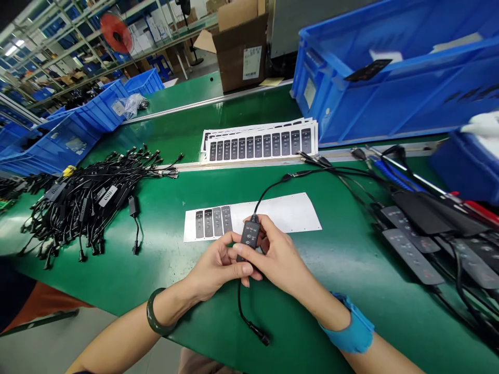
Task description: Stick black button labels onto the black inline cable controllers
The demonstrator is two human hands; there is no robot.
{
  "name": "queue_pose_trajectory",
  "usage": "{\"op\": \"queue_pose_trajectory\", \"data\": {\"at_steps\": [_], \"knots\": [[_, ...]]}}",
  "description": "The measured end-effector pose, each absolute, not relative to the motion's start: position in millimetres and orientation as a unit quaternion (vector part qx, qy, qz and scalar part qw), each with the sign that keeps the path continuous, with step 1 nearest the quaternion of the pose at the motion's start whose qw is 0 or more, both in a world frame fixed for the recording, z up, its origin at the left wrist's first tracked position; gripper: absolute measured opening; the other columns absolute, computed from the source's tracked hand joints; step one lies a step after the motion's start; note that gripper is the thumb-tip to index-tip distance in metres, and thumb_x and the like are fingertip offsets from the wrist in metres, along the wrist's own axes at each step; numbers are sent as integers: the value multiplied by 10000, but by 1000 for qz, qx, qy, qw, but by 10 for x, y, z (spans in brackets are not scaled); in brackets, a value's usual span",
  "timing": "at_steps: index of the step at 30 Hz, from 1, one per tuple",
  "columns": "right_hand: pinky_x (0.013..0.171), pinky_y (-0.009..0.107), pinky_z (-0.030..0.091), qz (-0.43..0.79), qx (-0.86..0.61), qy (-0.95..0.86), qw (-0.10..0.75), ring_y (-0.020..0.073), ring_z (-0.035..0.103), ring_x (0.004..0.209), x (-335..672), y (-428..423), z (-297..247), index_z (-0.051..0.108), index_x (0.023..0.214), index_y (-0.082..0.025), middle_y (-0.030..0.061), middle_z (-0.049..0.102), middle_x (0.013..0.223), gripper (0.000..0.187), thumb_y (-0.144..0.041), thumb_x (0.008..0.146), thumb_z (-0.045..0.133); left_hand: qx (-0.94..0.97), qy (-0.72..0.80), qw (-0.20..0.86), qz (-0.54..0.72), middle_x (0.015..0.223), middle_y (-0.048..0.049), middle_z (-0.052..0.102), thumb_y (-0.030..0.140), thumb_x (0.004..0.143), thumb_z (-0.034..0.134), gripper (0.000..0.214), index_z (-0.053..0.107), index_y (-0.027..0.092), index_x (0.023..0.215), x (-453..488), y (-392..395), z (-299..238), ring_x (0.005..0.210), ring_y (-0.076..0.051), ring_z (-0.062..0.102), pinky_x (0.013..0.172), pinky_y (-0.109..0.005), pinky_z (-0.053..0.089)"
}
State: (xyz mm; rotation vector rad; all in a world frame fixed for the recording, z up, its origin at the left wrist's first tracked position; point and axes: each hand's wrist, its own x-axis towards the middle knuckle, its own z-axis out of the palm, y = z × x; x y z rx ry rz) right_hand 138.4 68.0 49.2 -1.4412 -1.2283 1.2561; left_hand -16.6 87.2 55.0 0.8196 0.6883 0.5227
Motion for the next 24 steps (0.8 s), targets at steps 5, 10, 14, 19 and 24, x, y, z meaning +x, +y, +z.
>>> {"op": "queue_pose_trajectory", "data": {"at_steps": [5,10,14,19,24], "knots": [[517,251,449,466,-591,-488,442,141,516,560,1448,735,507,611,753,-193,-2,548,614,361,-509,876,489,391,339,822,238,829,-91,737,489,738,757,466,475,168,923,-143,861,512,594,-135,676,493,-191,463],[560,271,488,460,-587,-503,436,168,582,623,1434,689,440,638,1188,-162,36,660,769,468,-452,838,525,405,365,796,262,724,-45,711,565,767,688,465,455,176,869,-137,859,471,516,-107,636,430,-163,412],[474,266,464,445,-604,-510,420,141,533,492,1374,621,356,584,1282,-148,22,640,724,541,-407,808,554,438,355,782,265,629,14,643,580,781,664,469,434,184,883,-134,868,427,488,-103,616,418,-163,419],[501,269,495,431,-605,-523,418,154,574,525,1333,650,386,614,1225,-148,42,674,773,479,-408,832,526,459,354,775,251,674,-4,641,608,779,647,490,417,189,888,-107,875,392,567,-141,658,493,-211,486],[713,354,531,286,-660,-559,413,256,663,817,1867,737,570,573,1269,-180,83,696,860,521,-461,856,423,657,382,624,184,1045,-118,680,497,836,638,494,495,182,1189,-250,927,656,898,-217,675,737,-333,545]]}}
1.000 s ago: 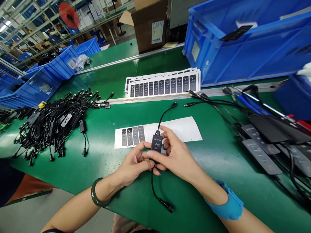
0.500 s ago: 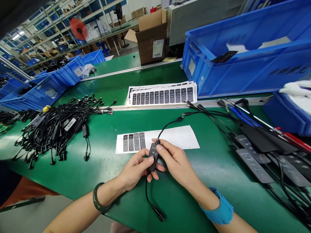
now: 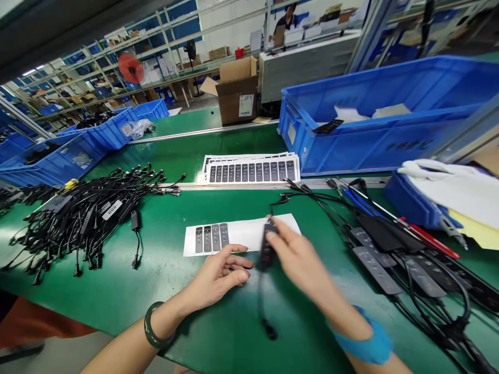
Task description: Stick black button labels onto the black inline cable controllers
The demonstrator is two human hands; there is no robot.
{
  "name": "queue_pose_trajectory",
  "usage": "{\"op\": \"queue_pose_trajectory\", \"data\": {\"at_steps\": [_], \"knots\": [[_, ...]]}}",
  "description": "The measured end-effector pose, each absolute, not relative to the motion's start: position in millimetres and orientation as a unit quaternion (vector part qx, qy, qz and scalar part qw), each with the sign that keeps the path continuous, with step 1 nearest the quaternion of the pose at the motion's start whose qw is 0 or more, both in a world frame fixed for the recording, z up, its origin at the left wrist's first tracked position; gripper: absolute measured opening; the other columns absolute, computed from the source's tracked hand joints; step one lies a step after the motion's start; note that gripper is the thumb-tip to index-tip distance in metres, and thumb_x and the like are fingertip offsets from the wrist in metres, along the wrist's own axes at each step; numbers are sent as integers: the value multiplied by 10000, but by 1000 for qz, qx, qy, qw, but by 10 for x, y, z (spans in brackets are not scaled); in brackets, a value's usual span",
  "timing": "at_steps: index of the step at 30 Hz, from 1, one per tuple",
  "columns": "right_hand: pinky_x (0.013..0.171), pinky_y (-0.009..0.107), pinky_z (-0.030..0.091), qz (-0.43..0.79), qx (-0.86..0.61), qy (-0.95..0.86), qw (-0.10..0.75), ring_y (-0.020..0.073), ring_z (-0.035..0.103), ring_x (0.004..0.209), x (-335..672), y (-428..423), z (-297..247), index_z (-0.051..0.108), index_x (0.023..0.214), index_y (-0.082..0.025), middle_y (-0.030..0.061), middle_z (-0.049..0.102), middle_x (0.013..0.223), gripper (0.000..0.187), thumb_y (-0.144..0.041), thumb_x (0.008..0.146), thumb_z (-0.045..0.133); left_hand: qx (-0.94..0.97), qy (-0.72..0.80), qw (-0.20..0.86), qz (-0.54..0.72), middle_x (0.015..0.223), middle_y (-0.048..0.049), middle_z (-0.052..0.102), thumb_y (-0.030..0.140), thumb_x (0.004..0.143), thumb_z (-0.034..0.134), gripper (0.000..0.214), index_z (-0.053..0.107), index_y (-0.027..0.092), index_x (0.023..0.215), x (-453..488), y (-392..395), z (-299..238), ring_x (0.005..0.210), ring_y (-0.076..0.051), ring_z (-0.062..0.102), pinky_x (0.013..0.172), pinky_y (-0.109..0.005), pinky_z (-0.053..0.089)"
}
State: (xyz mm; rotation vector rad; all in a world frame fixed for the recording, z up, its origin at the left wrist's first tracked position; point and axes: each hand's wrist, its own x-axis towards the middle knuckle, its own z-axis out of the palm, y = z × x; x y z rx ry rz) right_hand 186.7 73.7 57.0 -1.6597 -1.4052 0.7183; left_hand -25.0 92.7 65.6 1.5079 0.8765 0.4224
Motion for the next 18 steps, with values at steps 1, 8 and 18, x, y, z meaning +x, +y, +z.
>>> {"op": "queue_pose_trajectory", "data": {"at_steps": [1,8,18], "knots": [[695,379,524,230,-701,-557,380,276,661,792,2060,731,617,542,1304,-176,95,685,818,554,-463,852,398,724,394,544,157,1099,-120,669,440,847,646,483,495,195,1236,-310,940,743,961,-237,656,796,-369,537],[687,526,484,-53,-752,-632,181,429,620,878,2508,855,682,626,1119,-109,267,634,936,432,-375,816,471,867,483,106,-54,1281,-184,563,136,872,574,408,516,129,1275,-699,974,1047,1194,-336,533,959,-480,479],[716,361,525,170,-576,-743,296,246,644,828,1160,1342,347,679,893,-191,104,643,930,208,-304,865,507,880,463,101,-37,1368,-168,495,163,909,504,376,550,167,1282,-834,851,808,1271,-317,476,1037,-466,433]]}}
